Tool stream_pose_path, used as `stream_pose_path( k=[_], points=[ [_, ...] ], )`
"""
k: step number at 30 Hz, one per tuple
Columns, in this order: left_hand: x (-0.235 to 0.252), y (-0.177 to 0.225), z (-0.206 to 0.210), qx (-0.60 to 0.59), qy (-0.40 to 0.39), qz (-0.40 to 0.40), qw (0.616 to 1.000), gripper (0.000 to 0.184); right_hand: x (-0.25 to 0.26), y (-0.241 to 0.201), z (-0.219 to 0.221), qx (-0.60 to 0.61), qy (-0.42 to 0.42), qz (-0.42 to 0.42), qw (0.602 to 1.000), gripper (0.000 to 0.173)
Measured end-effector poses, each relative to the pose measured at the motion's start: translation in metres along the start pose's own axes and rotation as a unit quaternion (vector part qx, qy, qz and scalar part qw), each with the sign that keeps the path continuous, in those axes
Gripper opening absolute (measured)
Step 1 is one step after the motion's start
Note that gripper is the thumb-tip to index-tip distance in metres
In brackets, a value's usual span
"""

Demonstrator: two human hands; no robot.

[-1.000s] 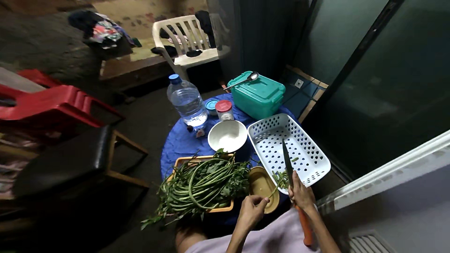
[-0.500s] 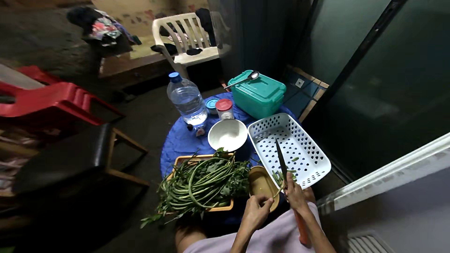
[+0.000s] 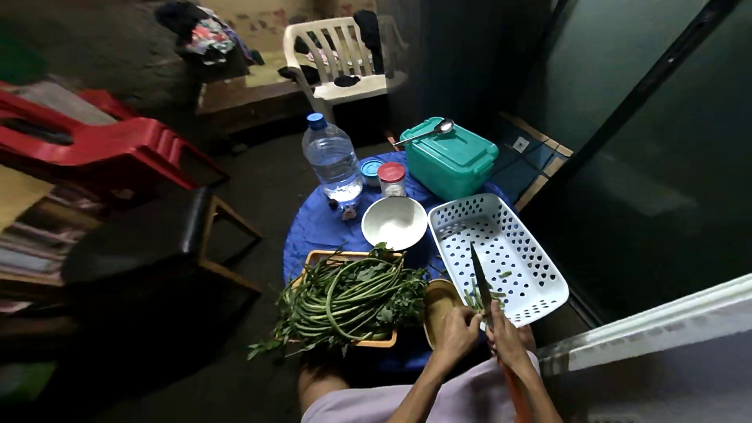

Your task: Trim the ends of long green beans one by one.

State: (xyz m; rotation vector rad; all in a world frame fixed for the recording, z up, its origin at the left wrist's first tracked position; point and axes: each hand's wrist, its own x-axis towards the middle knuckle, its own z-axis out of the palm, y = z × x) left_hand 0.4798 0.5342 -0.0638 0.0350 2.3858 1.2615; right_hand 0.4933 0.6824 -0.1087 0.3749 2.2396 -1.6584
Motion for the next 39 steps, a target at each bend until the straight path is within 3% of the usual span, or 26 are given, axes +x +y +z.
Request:
stream_pose_path(
  k=[4, 8, 15, 17, 21, 24, 26, 28, 33, 36, 39],
  points=[
    [-0.005, 0.007, 0.01, -0.004, -0.021, 0.007, 1.0, 0.032, 0.002, -0.01, -0.002, -0.039, 0.048, 0.035, 0.997, 0.072],
    [-0.002, 0.013, 0.015, 0.017, -0.024, 0.002, 1.0, 0.033, 0.014, -0.006, -0.013, 0.008, 0.08, 0.063, 0.995, 0.075],
    [0.022, 0.013, 0.015, 0.029, -0.031, 0.043, 0.998, 0.042, 0.019, -0.004, -0.029, 0.118, 0.027, 0.076, 0.99, 0.069],
    [0.018, 0.004, -0.001, 0.012, 0.028, 0.038, 0.999, 0.037, 0.02, -0.004, -0.031, 0.136, 0.019, 0.08, 0.987, 0.068],
    [0.004, -0.039, -0.061, 0.058, 0.235, -0.009, 0.97, 0.027, 0.019, -0.001, -0.031, 0.175, 0.029, 0.082, 0.981, 0.069],
    [-0.008, -0.082, -0.104, 0.149, 0.267, -0.123, 0.944, 0.03, 0.018, 0.001, -0.026, 0.183, 0.037, 0.082, 0.979, 0.072],
    [-0.013, -0.111, -0.115, 0.181, 0.269, -0.149, 0.934, 0.028, 0.017, 0.002, -0.021, 0.187, 0.026, 0.073, 0.979, 0.073],
    [-0.02, -0.125, -0.117, 0.201, 0.309, -0.103, 0.924, 0.022, 0.013, -0.004, -0.014, 0.201, 0.012, 0.057, 0.978, 0.071],
    [-0.024, -0.098, -0.117, 0.137, 0.461, 0.201, 0.853, 0.015, -0.002, -0.03, 0.0, 0.205, -0.011, -0.015, 0.979, 0.069],
    [-0.03, -0.061, -0.119, 0.055, 0.467, 0.298, 0.83, 0.018, -0.006, -0.042, 0.002, 0.205, -0.018, -0.061, 0.977, 0.071],
    [-0.04, -0.029, -0.116, 0.001, 0.435, 0.367, 0.823, 0.016, -0.014, -0.053, 0.001, 0.209, 0.001, -0.159, 0.965, 0.074]
  ],
)
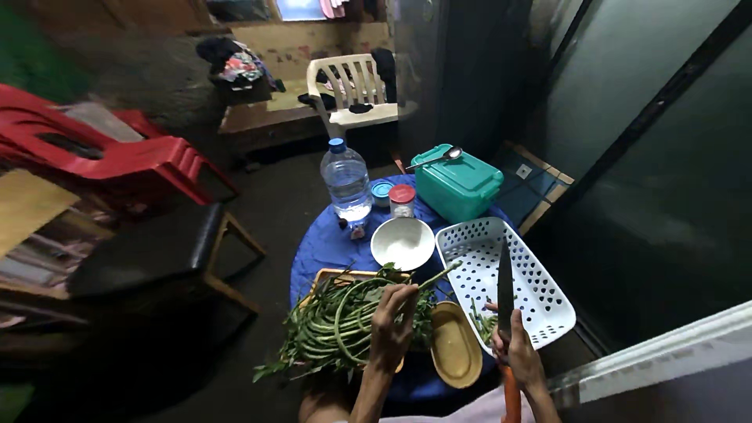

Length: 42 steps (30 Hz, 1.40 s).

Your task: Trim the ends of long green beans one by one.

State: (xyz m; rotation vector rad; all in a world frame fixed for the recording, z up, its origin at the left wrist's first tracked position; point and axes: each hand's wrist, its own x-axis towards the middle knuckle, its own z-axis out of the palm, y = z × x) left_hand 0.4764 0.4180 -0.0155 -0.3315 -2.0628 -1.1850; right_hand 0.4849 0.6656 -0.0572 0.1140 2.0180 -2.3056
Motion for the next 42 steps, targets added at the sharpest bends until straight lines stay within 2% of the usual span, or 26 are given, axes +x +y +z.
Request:
stream_pose_path(
  k=[3, 5, 7, 9, 12, 14, 18, 22, 24, 28, 34, 36, 38, 42],
  points=[
    [0.0, 0.018, 0.004, -0.022, -0.045, 0.005, 0.999, 0.016, -0.001, -0.018, 0.008, -0.001, 0.006, -0.093, 0.996, 0.093],
    [-0.005, 0.025, 0.006, -0.027, -0.07, -0.005, 0.997, 0.016, 0.0, -0.035, 0.019, -0.009, 0.001, -0.11, 0.994, 0.106],
    [-0.012, 0.029, 0.008, -0.036, -0.079, -0.018, 0.996, 0.016, 0.004, -0.045, 0.031, -0.03, -0.028, -0.118, 0.992, 0.105],
    [-0.019, 0.031, 0.007, -0.05, -0.072, -0.031, 0.996, 0.016, 0.011, -0.044, 0.043, -0.066, -0.054, -0.116, 0.99, 0.096],
    [-0.03, 0.03, -0.002, -0.034, -0.064, -0.078, 0.994, 0.018, 0.023, -0.027, 0.06, -0.122, -0.078, -0.074, 0.987, 0.073],
    [-0.043, 0.028, -0.012, 0.007, -0.082, -0.142, 0.986, 0.021, 0.033, -0.009, 0.071, -0.125, -0.082, -0.02, 0.989, 0.068],
    [-0.07, 0.024, -0.029, 0.057, -0.134, -0.265, 0.953, 0.022, 0.061, 0.02, 0.094, -0.184, -0.086, 0.1, 0.974, 0.075],
    [-0.081, 0.027, -0.032, 0.088, -0.127, -0.336, 0.929, 0.02, 0.089, 0.044, 0.111, -0.268, -0.073, 0.166, 0.946, 0.084],
    [-0.082, 0.027, -0.035, 0.091, -0.113, -0.363, 0.92, 0.02, 0.099, 0.051, 0.109, -0.258, -0.058, 0.192, 0.945, 0.082],
    [-0.077, 0.015, -0.038, 0.03, -0.107, -0.463, 0.879, 0.019, 0.096, 0.041, 0.09, -0.204, -0.089, 0.23, 0.947, 0.073],
    [-0.058, 0.016, -0.015, -0.143, -0.134, -0.553, 0.81, 0.021, 0.044, 0.018, 0.067, -0.112, -0.171, 0.146, 0.968, 0.066],
    [-0.051, 0.02, -0.005, -0.21, -0.155, -0.577, 0.774, 0.021, 0.036, 0.016, 0.059, -0.174, -0.155, 0.116, 0.966, 0.068],
    [-0.05, 0.023, 0.001, -0.242, -0.183, -0.581, 0.755, 0.023, 0.032, 0.015, 0.048, -0.241, -0.117, 0.089, 0.959, 0.069],
    [-0.062, 0.032, 0.005, -0.206, -0.245, -0.549, 0.772, 0.024, 0.029, 0.024, 0.024, -0.242, -0.031, 0.099, 0.965, 0.072]
  ],
)
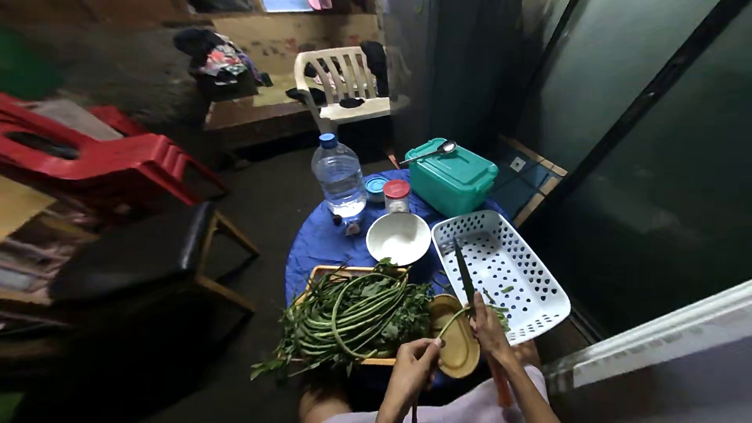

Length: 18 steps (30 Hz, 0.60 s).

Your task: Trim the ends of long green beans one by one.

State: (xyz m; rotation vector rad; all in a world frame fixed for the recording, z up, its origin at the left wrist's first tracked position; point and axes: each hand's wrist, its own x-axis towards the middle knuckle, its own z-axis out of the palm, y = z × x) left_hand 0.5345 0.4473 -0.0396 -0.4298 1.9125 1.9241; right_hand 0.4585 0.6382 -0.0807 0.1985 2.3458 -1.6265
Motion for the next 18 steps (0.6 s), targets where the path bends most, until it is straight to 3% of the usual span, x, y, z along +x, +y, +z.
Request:
stream_pose_path(
  k=[6, 14, 18],
  points=[
    [0.0, -0.02, 0.017, 0.096, 0.014, 0.024, 0.995, 0.023, 0.008, 0.022, -0.024, 0.088, 0.044, 0.129, 0.987, 0.072],
    [0.024, -0.021, 0.027, 0.093, -0.019, 0.008, 0.995, 0.024, -0.019, 0.036, -0.029, 0.136, -0.067, 0.052, 0.987, 0.065],
    [0.022, -0.018, 0.032, 0.085, -0.042, 0.0, 0.995, 0.026, -0.018, 0.039, -0.022, 0.059, -0.018, 0.043, 0.997, 0.068]
  ],
)
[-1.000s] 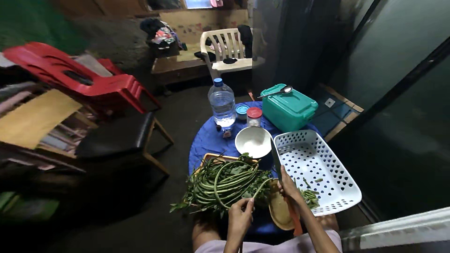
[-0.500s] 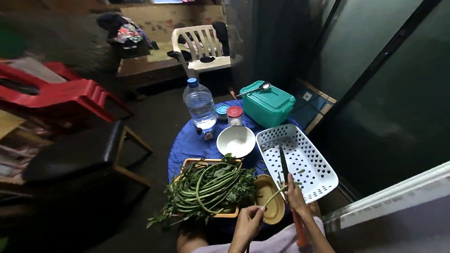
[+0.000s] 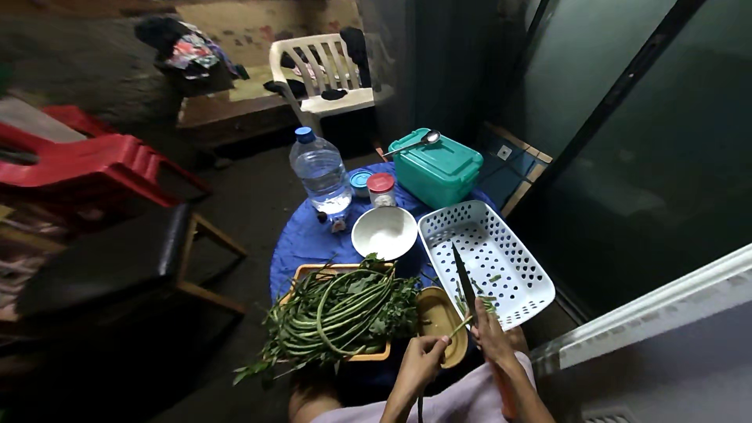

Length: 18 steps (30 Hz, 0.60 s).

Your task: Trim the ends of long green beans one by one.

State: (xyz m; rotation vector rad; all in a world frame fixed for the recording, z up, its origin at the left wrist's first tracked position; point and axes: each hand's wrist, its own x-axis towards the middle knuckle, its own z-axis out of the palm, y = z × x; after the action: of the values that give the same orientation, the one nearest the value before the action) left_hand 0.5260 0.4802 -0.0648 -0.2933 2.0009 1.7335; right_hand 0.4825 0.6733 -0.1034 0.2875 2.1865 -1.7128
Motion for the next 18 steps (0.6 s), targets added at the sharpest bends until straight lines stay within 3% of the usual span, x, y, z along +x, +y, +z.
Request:
stream_pose_path(
  k=[5, 9, 14, 18],
  points=[
    [-0.009, -0.007, -0.004, 0.059, 0.028, 0.01, 0.998, 0.024, 0.011, 0.004, -0.005, -0.004, 0.06, 0.023, 0.998, 0.072],
    [-0.001, -0.009, -0.004, 0.067, 0.052, 0.019, 0.996, 0.025, 0.006, -0.002, -0.013, 0.01, 0.03, 0.043, 0.999, 0.069],
    [0.012, 0.001, 0.006, 0.067, 0.024, 0.007, 0.997, 0.027, -0.007, 0.003, -0.004, -0.033, -0.032, -0.015, 0.999, 0.067],
    [0.005, 0.002, 0.008, 0.051, 0.0, 0.0, 0.999, 0.028, -0.004, 0.004, 0.0, -0.075, -0.007, -0.01, 0.997, 0.068]
  ],
)
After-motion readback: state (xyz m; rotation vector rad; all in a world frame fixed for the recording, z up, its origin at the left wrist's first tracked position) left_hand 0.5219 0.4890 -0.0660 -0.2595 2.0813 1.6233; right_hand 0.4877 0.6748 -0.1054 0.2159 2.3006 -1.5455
